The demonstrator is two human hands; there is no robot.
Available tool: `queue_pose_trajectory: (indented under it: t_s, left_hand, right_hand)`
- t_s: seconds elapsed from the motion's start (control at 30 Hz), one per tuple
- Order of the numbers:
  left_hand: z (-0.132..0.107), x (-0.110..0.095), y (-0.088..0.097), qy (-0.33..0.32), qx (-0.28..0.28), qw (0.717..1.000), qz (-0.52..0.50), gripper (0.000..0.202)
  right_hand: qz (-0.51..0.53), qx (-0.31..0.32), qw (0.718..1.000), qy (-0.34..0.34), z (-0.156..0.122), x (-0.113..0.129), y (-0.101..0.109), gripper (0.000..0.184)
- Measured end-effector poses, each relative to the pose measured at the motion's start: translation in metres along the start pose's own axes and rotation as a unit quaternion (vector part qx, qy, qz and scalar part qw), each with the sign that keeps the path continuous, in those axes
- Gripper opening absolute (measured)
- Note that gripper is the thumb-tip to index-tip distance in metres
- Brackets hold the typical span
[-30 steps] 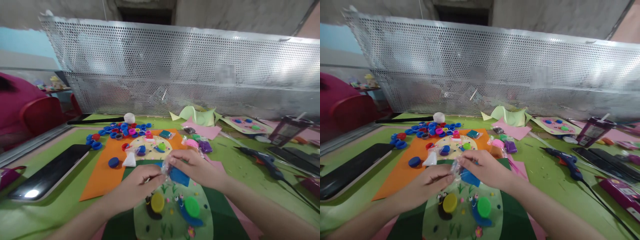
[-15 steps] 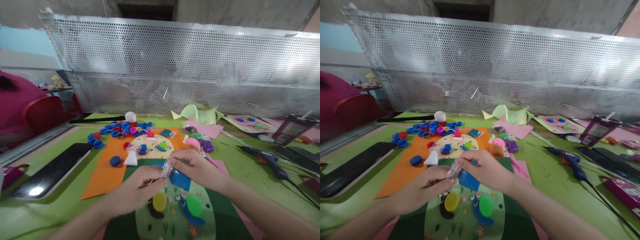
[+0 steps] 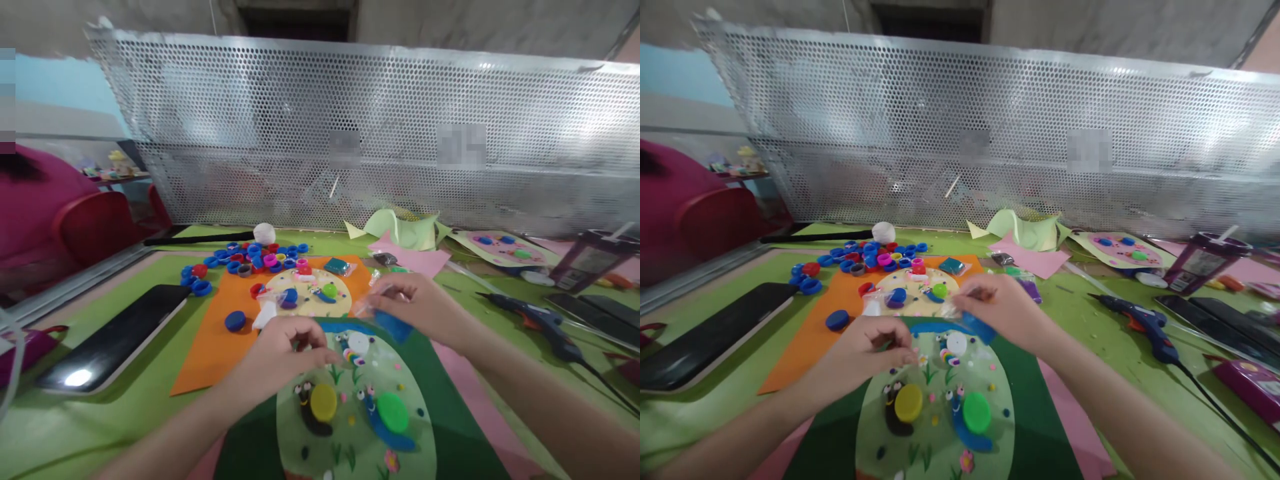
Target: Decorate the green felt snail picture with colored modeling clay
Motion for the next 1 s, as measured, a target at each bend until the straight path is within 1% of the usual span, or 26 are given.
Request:
queue_pose_trajectory:
  t_s: [0.1,0.17,0.2,0.23,0.27,0.3,0.33,0.4,0.47,0.5,0.53,0.6,0.63,0.7,0.8,0.87,1.0]
  left_hand:
    - [0.0,0.0,0.002,0.02,-0.001,0.999,-0.025,0.017]
    - [0.0,-0.001,0.005,0.02,-0.015,0.999,-0.041,0.024]
    - [0.001,-0.001,0.007,0.017,-0.028,0.998,-0.047,0.026]
    - [0.002,0.0,0.008,0.015,-0.042,0.998,-0.054,0.026]
    - [0.004,0.001,0.009,0.015,-0.053,0.997,-0.062,0.024]
    - [0.005,0.002,0.009,0.018,-0.061,0.995,-0.07,0.022]
    - [0.007,0.004,0.008,0.025,-0.065,0.994,-0.086,0.024]
    - [0.009,0.007,0.005,0.036,-0.076,0.986,-0.146,0.038]
    - [0.01,0.008,0.0,0.041,-0.097,0.969,-0.223,0.052]
    - [0.01,0.008,-0.002,0.041,-0.111,0.96,-0.252,0.057]
    - [0.01,0.007,-0.004,0.04,-0.125,0.954,-0.269,0.061]
    - [0.011,0.005,-0.005,0.044,-0.151,0.949,-0.272,0.063]
    - [0.011,0.005,-0.005,0.047,-0.163,0.947,-0.272,0.063]
    - [0.012,0.007,-0.004,0.056,-0.18,0.942,-0.279,0.062]
    - [0.013,0.014,-0.005,0.056,-0.18,0.935,-0.302,0.06]
    - [0.013,0.02,-0.007,0.048,-0.164,0.936,-0.307,0.058]
    - [0.011,0.028,-0.012,0.039,-0.115,0.951,-0.285,0.06]
  right_hand:
    - [-0.083,-0.043,0.994,-0.053,-0.001,-0.042,0.02,0.032]
    - [-0.141,-0.087,0.983,-0.08,-0.002,-0.072,0.034,0.031]
    - [-0.17,-0.109,0.975,-0.088,-0.002,-0.084,0.04,0.034]
    - [-0.198,-0.13,0.967,-0.091,-0.003,-0.092,0.044,0.038]
    - [-0.221,-0.15,0.96,-0.085,-0.003,-0.095,0.046,0.042]
    - [-0.239,-0.159,0.955,-0.071,-0.003,-0.093,0.045,0.044]
    - [-0.25,-0.161,0.953,-0.05,-0.003,-0.086,0.04,0.045]
    - [-0.253,-0.134,0.958,0.005,-0.004,-0.06,0.022,0.04]
    - [-0.241,-0.09,0.964,0.066,-0.003,-0.027,-0.004,0.028]
    - [-0.216,-0.059,0.967,0.121,-0.002,-0.01,-0.017,0.025]
    - [-0.185,-0.049,0.968,0.163,0.0,0.005,-0.029,0.021]
    - [-0.13,-0.033,0.969,0.21,0.007,0.023,-0.046,0.015]
    - [-0.112,-0.048,0.967,0.224,0.011,0.027,-0.051,0.011]
    - [-0.094,-0.079,0.965,0.232,0.019,0.028,-0.057,0.005]
    - [-0.076,-0.111,0.964,0.228,0.027,0.024,-0.059,0.008]
    - [-0.072,-0.101,0.966,0.227,0.028,0.022,-0.061,0.008]
    - [-0.079,-0.049,0.971,0.22,0.028,0.017,-0.059,0.007]
Point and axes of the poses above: each hand's wrist, its own z-axis towards the middle knuckle, its own y-axis out of the back of the hand, x = y × z, the point moved 3 cm from there along z, towards the middle knuckle, and after that the axes turned 5 degrees about -y, right-handed, at the moved point
